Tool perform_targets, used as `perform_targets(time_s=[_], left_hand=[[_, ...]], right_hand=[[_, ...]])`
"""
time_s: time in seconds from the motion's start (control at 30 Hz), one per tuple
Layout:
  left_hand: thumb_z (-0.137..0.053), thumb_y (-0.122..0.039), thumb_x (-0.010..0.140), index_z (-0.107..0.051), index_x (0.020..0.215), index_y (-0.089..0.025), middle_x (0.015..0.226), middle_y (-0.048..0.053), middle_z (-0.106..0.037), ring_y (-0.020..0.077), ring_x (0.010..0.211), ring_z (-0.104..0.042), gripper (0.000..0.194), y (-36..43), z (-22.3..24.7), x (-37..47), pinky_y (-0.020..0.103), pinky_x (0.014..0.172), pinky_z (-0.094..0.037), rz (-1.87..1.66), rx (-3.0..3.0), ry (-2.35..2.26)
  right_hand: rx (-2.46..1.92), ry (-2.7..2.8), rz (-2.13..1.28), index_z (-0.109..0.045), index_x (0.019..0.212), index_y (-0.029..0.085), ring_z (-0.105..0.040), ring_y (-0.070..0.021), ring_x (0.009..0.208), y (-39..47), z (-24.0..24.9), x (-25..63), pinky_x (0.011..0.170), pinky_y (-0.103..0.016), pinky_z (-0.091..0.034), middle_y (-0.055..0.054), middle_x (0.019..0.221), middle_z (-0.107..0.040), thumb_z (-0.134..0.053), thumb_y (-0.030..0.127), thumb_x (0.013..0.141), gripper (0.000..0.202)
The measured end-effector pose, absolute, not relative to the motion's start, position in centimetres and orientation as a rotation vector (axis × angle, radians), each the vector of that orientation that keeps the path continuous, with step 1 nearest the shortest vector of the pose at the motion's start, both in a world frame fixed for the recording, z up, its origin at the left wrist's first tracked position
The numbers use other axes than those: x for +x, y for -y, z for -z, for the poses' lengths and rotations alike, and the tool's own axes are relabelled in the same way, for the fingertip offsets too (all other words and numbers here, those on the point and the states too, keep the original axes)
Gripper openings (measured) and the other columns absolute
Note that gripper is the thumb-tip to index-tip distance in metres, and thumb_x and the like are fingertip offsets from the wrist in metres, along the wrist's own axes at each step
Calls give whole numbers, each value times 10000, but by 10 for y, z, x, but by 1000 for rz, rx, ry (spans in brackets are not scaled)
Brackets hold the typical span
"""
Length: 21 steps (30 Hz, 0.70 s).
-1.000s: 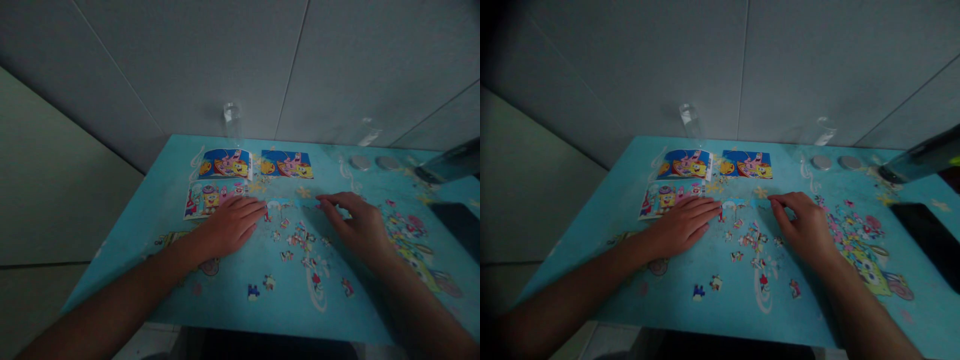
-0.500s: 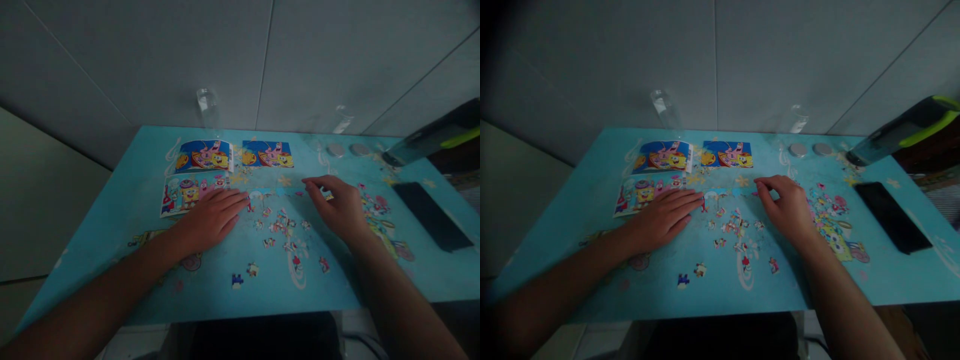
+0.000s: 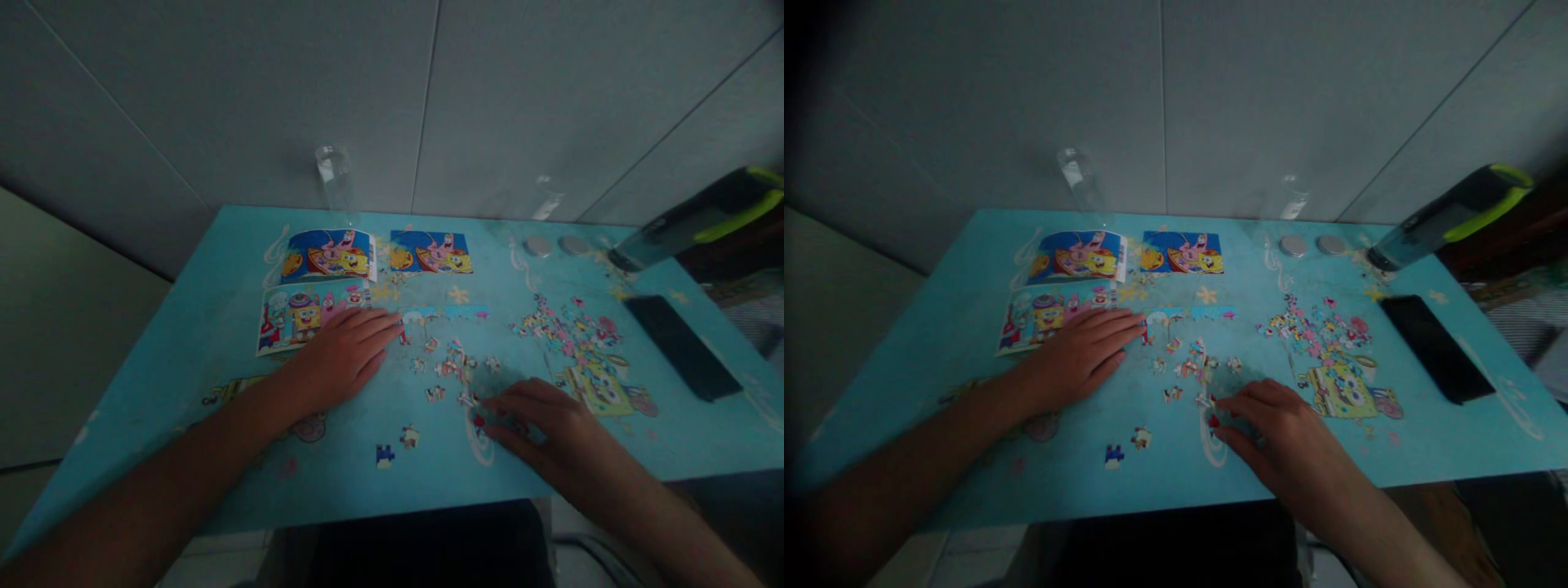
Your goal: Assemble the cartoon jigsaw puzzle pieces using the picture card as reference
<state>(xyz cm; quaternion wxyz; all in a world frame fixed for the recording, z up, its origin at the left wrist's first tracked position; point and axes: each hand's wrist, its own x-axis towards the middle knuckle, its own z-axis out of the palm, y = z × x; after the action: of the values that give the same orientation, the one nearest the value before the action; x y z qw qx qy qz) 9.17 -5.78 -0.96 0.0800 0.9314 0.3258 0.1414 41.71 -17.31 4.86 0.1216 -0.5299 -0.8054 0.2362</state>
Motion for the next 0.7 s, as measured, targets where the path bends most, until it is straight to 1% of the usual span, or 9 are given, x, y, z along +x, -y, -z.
perform_targets(time_s=[0.13, 0.27, 0.47, 0.57, 0.63, 0.7], left_hand=[[-435, -279, 1037, -467, 1494, -237, 1536, 51, -510, 246, 1413, -453, 460, 58, 8, 92, 509, 1190, -319, -442, 2807, -968], [-441, -278, 1037, -468, 1491, -228, 1527, 58, -520, 246, 1410, -460, 458, 59, 6, 94, 508, 1181, -337, -459, 2807, -959], [-436, -275, 1040, -478, 1482, -237, 1521, 55, -526, 238, 1406, -465, 446, 59, 7, 95, 503, 1178, -348, -512, 2790, -952], [-431, -282, 1045, -498, 1466, -238, 1514, 50, -535, 238, 1396, -474, 429, 60, 7, 96, 500, 1177, -346, -532, 2787, -965], [-427, -285, 1048, -503, 1462, -235, 1514, 47, -535, 239, 1394, -473, 424, 61, 6, 97, 497, 1176, -346, -536, 2784, -971], [-421, -284, 1051, -512, 1454, -226, 1515, 51, -534, 238, 1396, -470, 417, 62, 5, 97, 492, 1175, -350, -542, 2774, -969]], right_hand=[[-1593, 2336, -651, -718, 1150, 297, -697, -243, 939, 186, -32, 418, 846, -437, -599, -64, 1054, -722, -668, 319, 942, 215], [-1595, 2323, -652, -724, 1091, 309, -713, -245, 930, 183, -23, 417, 847, -446, -611, -50, 1050, -725, -659, 310, 941, 163], [-1545, 2277, -707, -731, 996, 314, -725, -233, 899, 179, -23, 414, 787, -405, -619, -27, 995, -743, -669, 273, 914, 111], [-1569, 2147, -733, -743, 961, 312, -722, -217, 835, 169, -33, 400, 738, -373, -605, -16, 929, -756, -664, 317, 926, 86], [-1586, 2048, -773, -760, 953, 305, -719, -206, 786, 153, -42, 386, 702, -350, -591, -14, 899, -765, -673, 355, 924, 104], [-1595, 1987, -860, -777, 961, 299, -716, -190, 749, 132, -48, 368, 681, -324, -579, -7, 885, -775, -685, 347, 916, 113]])
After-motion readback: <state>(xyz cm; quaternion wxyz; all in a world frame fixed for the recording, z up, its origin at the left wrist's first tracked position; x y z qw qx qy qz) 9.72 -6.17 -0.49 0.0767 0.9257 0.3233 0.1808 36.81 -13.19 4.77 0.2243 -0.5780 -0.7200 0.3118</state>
